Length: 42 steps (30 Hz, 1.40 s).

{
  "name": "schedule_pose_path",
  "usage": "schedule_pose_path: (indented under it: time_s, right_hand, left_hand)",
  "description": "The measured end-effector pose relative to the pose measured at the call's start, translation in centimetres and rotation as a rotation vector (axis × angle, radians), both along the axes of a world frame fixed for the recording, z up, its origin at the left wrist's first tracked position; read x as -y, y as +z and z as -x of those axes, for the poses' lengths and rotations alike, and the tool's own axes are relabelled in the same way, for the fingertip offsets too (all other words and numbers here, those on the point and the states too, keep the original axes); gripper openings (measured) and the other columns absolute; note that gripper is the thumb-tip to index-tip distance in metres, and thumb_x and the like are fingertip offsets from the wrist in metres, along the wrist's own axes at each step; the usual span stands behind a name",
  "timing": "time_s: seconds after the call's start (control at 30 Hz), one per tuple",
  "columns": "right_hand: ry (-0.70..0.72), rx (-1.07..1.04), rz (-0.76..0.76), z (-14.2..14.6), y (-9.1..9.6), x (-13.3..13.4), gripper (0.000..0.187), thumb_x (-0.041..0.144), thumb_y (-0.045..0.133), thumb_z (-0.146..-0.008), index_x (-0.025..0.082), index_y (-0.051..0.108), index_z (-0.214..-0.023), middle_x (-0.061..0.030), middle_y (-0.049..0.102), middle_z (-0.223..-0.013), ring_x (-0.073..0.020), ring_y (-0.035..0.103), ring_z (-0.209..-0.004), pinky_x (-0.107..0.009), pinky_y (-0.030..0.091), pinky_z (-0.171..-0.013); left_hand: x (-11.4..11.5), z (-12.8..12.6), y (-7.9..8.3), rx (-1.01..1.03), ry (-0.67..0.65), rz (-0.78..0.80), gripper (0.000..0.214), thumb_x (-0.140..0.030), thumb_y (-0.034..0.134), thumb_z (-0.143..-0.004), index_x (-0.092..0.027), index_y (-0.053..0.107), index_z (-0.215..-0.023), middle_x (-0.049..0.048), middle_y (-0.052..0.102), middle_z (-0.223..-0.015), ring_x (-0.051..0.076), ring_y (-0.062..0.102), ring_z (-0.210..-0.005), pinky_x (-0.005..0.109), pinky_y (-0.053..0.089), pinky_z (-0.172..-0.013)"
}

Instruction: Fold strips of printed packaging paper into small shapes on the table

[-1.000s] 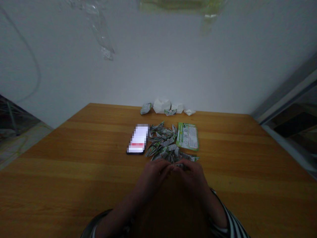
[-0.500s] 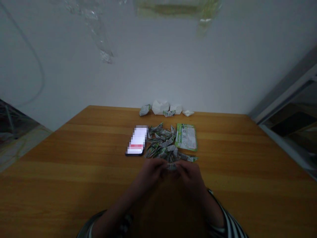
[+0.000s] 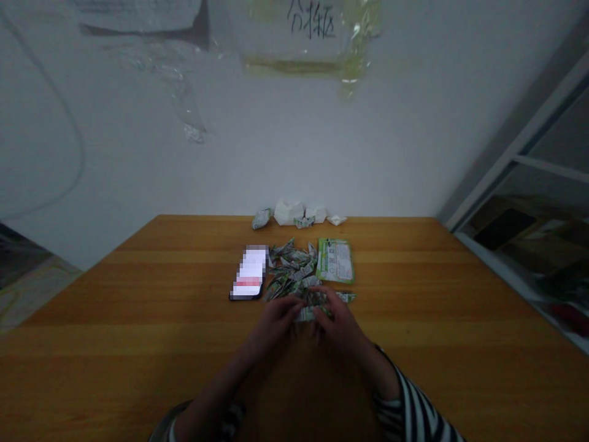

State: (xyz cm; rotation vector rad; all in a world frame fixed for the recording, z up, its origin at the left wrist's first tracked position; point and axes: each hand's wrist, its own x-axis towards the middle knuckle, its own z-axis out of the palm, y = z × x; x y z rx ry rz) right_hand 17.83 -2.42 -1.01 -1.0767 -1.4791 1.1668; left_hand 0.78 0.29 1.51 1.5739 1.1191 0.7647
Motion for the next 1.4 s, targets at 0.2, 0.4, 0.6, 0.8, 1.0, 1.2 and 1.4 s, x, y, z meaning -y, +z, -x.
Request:
schedule_pose_path:
  time_s: [0.2,0.4,0.6,0.8,1.0,1.2,1.4]
  right_hand:
    - [-0.412,0.137,-0.186,-3.6,0.9,-1.2,0.031,0.035,0.046,-0.094,0.017,0.058,-0.116,-0.0001,0.065,-0.069,-0.0152,0.062,-0.061,-0.024,0.049,-0.058]
    - [-0.49,0.564,-0.368,-7.9,0.6,-2.5,0.015,0.026,0.058,-0.084,0.018,0.068,-0.093,-0.0094,0.067,-0.098,-0.025,0.058,-0.099,-0.039,0.044,-0.09]
    - [-0.384,0.62,-0.291,-9.2,-0.5,-2.8,0.011,0.022,0.064,-0.079,0.017,0.069,-0.088,-0.0062,0.068,-0.089,-0.0227,0.062,-0.088,-0.034,0.048,-0.081]
    - [-0.501,0.636,-0.314,-9.8,-0.2,-3.1,0.017,0.023,0.053,-0.088,0.015,0.068,-0.091,-0.0099,0.069,-0.091,-0.0246,0.062,-0.089,-0.038,0.048,-0.084]
    - [-0.381,0.801,-0.38,-8.9,-1.0,-4.1,0.036,0.015,0.064,-0.08,0.016,0.067,-0.116,-0.0149,0.061,-0.13,-0.029,0.051,-0.124,-0.046,0.036,-0.106]
    - [-0.338,0.899,-0.341,-8.7,-1.7,-4.9,0.039,0.016,0.064,-0.083,0.019,0.065,-0.122,-0.0136,0.061,-0.132,-0.0271,0.047,-0.131,-0.051,0.023,-0.114]
    - [-0.36,0.926,-0.332,-8.7,-0.8,-4.3,0.024,0.026,0.06,-0.089,0.025,0.071,-0.111,-0.007,0.068,-0.123,-0.0258,0.049,-0.129,-0.052,0.014,-0.116]
  left_hand:
    - [-1.1,1.5,-0.1,-0.23,0.31,-0.318,0.035,-0.045,0.045,-0.09,-0.017,0.066,-0.087,0.0019,0.068,-0.07,0.019,0.062,-0.063,0.027,0.046,-0.059]
    - [-0.1,1.5,0.7,-0.492,0.318,-0.542,0.034,-0.039,0.039,-0.095,-0.019,0.067,-0.091,0.0066,0.071,-0.091,0.022,0.066,-0.08,0.029,0.048,-0.067]
    - [0.0,1.7,0.4,-0.547,0.362,-0.659,0.029,-0.031,0.039,-0.095,-0.02,0.066,-0.098,0.0084,0.07,-0.098,0.024,0.067,-0.084,0.032,0.051,-0.07]
    - [-0.4,1.7,0.3,-0.415,0.332,-0.65,0.027,-0.032,0.041,-0.094,-0.021,0.064,-0.103,0.0077,0.07,-0.101,0.025,0.067,-0.092,0.036,0.054,-0.08]
    - [-0.8,1.7,-1.0,-0.308,0.284,-0.552,0.031,-0.029,0.041,-0.093,-0.021,0.061,-0.116,0.0106,0.07,-0.108,0.025,0.067,-0.097,0.041,0.054,-0.084]
    - [-0.6,1.5,-1.1,-0.195,0.268,-0.543,0.03,-0.03,0.046,-0.091,-0.023,0.065,-0.114,0.0107,0.071,-0.11,0.027,0.066,-0.1,0.044,0.053,-0.086]
    - [-0.4,1.2,-1.0,-0.125,0.261,-0.498,0.03,-0.032,0.049,-0.09,-0.024,0.067,-0.113,0.011,0.071,-0.101,0.028,0.066,-0.092,0.041,0.051,-0.084]
